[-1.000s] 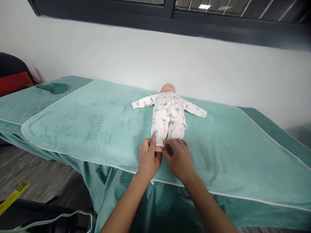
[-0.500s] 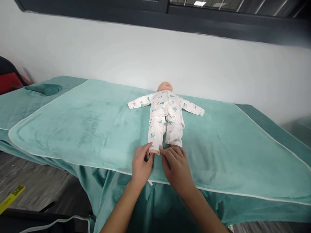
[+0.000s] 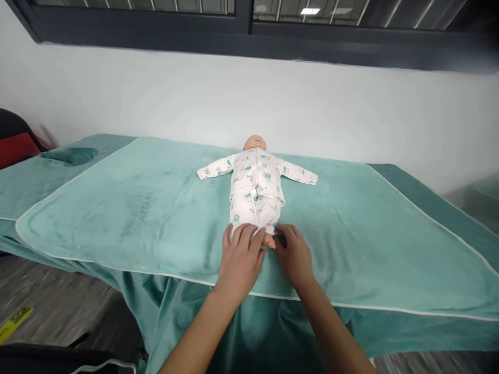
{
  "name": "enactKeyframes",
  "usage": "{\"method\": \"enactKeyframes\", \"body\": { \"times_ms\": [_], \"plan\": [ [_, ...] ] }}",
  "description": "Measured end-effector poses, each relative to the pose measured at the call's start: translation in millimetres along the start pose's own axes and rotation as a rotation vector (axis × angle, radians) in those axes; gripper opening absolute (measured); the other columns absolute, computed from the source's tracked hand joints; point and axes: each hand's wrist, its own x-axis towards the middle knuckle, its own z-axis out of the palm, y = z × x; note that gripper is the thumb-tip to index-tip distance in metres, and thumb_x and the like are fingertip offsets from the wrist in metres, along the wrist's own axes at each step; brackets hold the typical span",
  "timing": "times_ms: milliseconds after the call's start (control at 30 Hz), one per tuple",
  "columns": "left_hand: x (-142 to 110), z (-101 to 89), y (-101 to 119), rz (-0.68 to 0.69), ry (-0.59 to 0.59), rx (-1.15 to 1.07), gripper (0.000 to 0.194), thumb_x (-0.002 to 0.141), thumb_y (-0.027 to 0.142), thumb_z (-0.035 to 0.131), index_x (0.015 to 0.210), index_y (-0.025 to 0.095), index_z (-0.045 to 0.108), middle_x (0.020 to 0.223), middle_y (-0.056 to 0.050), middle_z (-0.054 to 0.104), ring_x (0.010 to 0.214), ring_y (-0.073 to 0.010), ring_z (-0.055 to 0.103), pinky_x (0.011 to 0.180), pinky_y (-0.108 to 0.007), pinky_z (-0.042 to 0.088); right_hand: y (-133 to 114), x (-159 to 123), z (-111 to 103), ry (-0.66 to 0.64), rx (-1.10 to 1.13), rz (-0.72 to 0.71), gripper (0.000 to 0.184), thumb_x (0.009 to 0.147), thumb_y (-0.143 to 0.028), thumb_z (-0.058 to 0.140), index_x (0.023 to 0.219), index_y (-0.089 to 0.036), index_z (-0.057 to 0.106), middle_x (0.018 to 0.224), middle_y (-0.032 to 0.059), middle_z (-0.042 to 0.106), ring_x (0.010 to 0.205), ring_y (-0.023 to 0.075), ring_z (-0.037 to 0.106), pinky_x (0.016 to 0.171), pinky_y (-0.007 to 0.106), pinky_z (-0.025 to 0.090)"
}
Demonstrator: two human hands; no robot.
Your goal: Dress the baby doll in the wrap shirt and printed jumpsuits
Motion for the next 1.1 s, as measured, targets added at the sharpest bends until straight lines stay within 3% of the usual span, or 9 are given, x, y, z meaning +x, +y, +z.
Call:
{"method": "enactKeyframes", "body": {
  "times_ms": [100, 267, 400, 500, 800, 967, 1100],
  "plan": [
    [16.4, -2.4, 4.3, 0.022, -0.106, 0.053, 0.045, 0.09, 0.023, 0.062, 0.133, 0.024, 0.051, 0.128, -0.01, 0.062, 0.123, -0.0287, 0.053, 0.115, -0.065, 0.024, 1.8, 8.2, -5.1, -0.031, 0.12, 0.054, 0.019, 0.09, -0.032, 0.053, 0.099, -0.021, 0.066, 0.092, 0.0046, 0.067, 0.081, 0.0207, 0.059, 0.072, 0.033, 0.045],
    [28.5, -2.3, 11.0, 0.071, -0.137, 0.047, 0.037, 0.092, 0.026, 0.059, 0.129, 0.024, 0.054, 0.124, -0.008, 0.063, 0.116, -0.0253, 0.057, 0.119, -0.061, 0.021, 13.9, 1.2, -24.9, -0.151, 0.569, 0.095, 0.021, 0.089, -0.041, 0.061, 0.086, -0.021, 0.066, 0.077, -0.0005, 0.063, 0.071, 0.0168, 0.055, 0.067, 0.028, 0.044],
    [34.3, 0.9, 20.6, 0.018, -0.162, -0.057, 0.025, 0.094, 0.027, 0.056, 0.119, 0.024, 0.06, 0.113, -0.006, 0.063, 0.104, -0.0235, 0.06, 0.1, -0.047, 0.046, 20.9, -4.2, -34.2, -0.144, 0.774, 0.122, 0.018, 0.086, -0.039, 0.067, 0.085, -0.021, 0.066, 0.08, 0.0002, 0.062, 0.077, 0.0175, 0.056, 0.072, 0.029, 0.045],
    [37.4, 3.0, 22.6, -0.057, -0.175, -0.181, 0.018, 0.093, 0.028, 0.059, 0.109, 0.022, 0.062, 0.106, -0.006, 0.063, 0.098, -0.0224, 0.06, 0.083, -0.036, 0.051, 20.0, -3.8, -32.7, -0.145, 0.779, 0.117, 0.018, 0.089, -0.04, 0.065, 0.089, -0.022, 0.066, 0.081, 0.0004, 0.062, 0.078, 0.0174, 0.056, 0.073, 0.03, 0.045],
    [36.2, -1.4, 10.0, -0.214, -0.224, -0.43, 0.012, 0.09, 0.03, 0.065, 0.089, 0.021, 0.056, 0.084, 0.001, 0.062, 0.082, -0.0175, 0.059, 0.072, -0.029, 0.045, 22.3, -3.1, -25.9, -0.142, 0.672, 0.002, 0.018, 0.093, -0.04, 0.06, 0.092, -0.022, 0.065, 0.09, 0.0022, 0.061, 0.085, 0.0175, 0.057, 0.077, 0.03, 0.045],
    [32.6, 0.4, 8.0, -0.156, -0.156, -0.445, 0.008, 0.092, 0.025, 0.06, 0.087, 0.021, 0.055, 0.094, -0.002, 0.062, 0.093, -0.0186, 0.058, 0.08, -0.031, 0.045, 19.5, -2.4, -27.9, -0.157, 0.623, -0.032, 0.018, 0.088, -0.038, 0.068, 0.094, -0.023, 0.062, 0.097, 0.003, 0.06, 0.083, 0.0162, 0.053, 0.075, 0.029, 0.044],
    [31.2, 0.3, 6.8, -0.108, -0.14, -0.448, 0.008, 0.094, 0.024, 0.057, 0.088, 0.02, 0.054, 0.097, -0.004, 0.062, 0.095, -0.0194, 0.058, 0.084, -0.033, 0.046, 17.0, -3.1, -26.5, -0.144, 0.592, 0.014, 0.021, 0.085, -0.038, 0.071, 0.089, -0.023, 0.057, 0.086, -0.0004, 0.056, 0.077, 0.0147, 0.049, 0.071, 0.027, 0.041]
  ]
}}
